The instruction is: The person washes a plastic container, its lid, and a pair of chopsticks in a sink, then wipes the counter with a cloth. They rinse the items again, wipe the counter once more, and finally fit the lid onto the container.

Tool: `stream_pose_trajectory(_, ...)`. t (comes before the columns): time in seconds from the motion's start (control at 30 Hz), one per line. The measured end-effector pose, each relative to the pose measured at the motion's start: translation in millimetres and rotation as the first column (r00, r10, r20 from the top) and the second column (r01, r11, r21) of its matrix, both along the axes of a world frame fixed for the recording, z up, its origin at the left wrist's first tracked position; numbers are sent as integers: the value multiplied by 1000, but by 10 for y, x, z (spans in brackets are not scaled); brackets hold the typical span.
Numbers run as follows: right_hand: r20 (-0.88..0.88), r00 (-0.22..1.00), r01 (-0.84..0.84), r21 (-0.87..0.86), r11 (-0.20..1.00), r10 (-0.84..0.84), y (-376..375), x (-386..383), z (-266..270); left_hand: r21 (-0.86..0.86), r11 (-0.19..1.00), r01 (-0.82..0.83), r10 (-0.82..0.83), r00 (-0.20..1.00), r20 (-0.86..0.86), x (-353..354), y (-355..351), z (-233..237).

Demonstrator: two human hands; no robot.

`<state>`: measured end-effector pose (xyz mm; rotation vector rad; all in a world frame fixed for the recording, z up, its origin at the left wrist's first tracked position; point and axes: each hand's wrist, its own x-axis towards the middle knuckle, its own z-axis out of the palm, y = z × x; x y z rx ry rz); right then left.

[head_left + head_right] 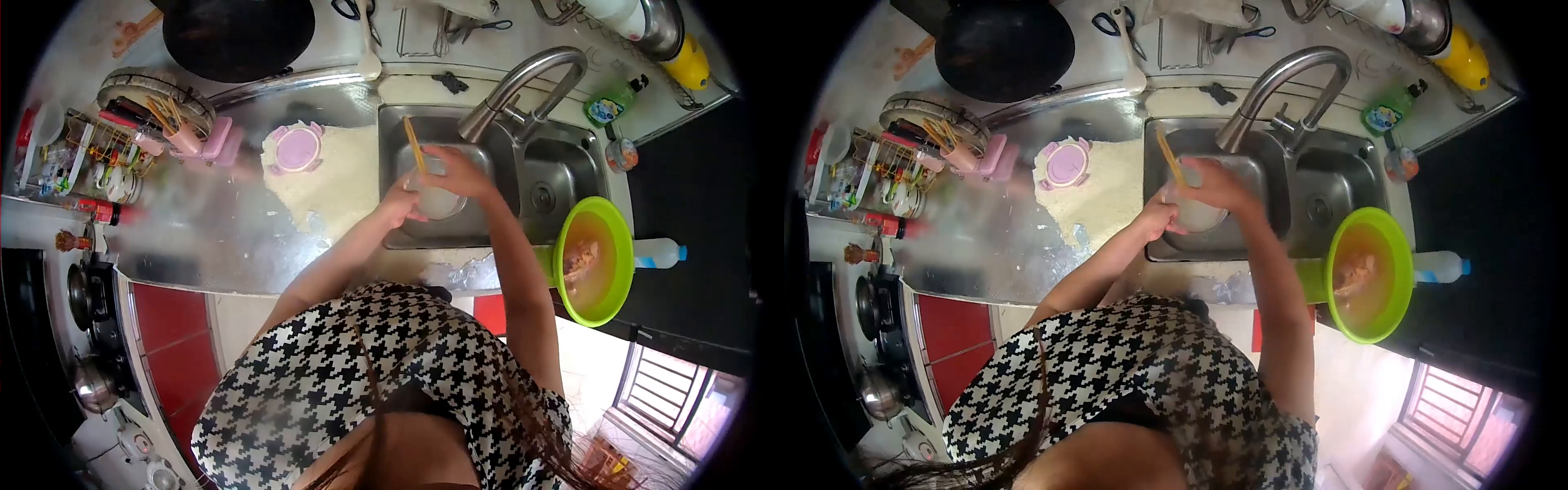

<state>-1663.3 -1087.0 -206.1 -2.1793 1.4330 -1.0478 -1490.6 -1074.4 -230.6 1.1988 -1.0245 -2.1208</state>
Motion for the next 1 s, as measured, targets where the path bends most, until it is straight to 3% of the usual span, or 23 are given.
stream_pose_trajectory(0.03,101,994,35,126,991,-48,-6,114,43,3,1000,-8,8,1000,-15,-14,5,-24)
stream_pose_trajectory(0.07,104,993,36,128,991,-50,-26,207,101,6,1000,-16,16,999,-28,-25,8,-47)
stream_pose_trajectory(0.13,-192,945,322,392,862,-266,-26,358,321,28,998,-56,56,998,-14,-65,29,-56)
stream_pose_trajectory(0.17,-192,945,323,395,860,-267,-25,371,243,49,994,-98,98,995,-3,-66,42,-59)
stream_pose_trajectory(0.23,-46,951,303,-45,952,-305,-24,401,156,59,987,-147,149,988,-28,-34,55,-56)
stream_pose_trajectory(0.27,-49,951,302,-48,952,-304,0,352,132,68,978,-198,201,978,-56,-22,51,-51)
stream_pose_trajectory(0.33,66,959,282,-312,907,-275,228,313,325,86,965,-249,257,961,-100,10,42,-82)
stream_pose_trajectory(0.37,63,960,277,-315,908,-272,339,306,302,106,948,-299,312,940,-137,30,24,-101)
stream_pose_trajectory(0.43,60,991,113,60,992,-117,529,318,250,47,950,-308,311,942,-122,68,-18,-52)
stream_pose_trajectory(0.47,61,992,111,62,992,-114,557,363,246,-10,951,-308,306,947,-101,85,-29,-20)
stream_pose_trajectory(0.53,-240,961,164,91,982,-138,563,497,270,-57,938,-341,335,937,-104,72,-100,-146)
stream_pose_trajectory(0.57,-240,960,168,89,982,-142,513,558,254,-103,923,-372,361,926,-110,57,-132,-220)
stream_pose_trajectory(0.63,-377,899,210,-73,975,-222,334,633,150,-71,928,-367,354,923,-149,40,-123,-114)
stream_pose_trajectory(0.7,-391,888,255,-19,967,-242,127,615,-28,-37,933,-359,347,919,-186,29,-107,-57)
stream_pose_trajectory(0.73,-405,878,292,34,956,-254,45,616,-29,16,959,-281,281,953,-116,14,-115,-73)
stream_pose_trajectory(0.77,-405,878,294,32,955,-257,-15,606,-29,75,976,-206,210,976,-50,6,-120,-91)
stream_pose_trajectory(0.83,-228,927,364,364,857,-298,-78,608,80,107,970,-216,226,971,-84,7,-93,-62)
stream_pose_trajectory(0.9,-182,955,289,409,866,-233,-76,590,111,142,963,-228,245,963,-114,30,-94,-26)
stream_pose_trajectory(0.97,-136,977,210,449,869,-166,-62,602,115,-23,998,-55,54,998,-36,98,-164,30)
stream_pose_trajectory(1.0,51,980,148,472,869,-194,-2,645,87,-21,998,-54,53,998,-37,125,-200,66)
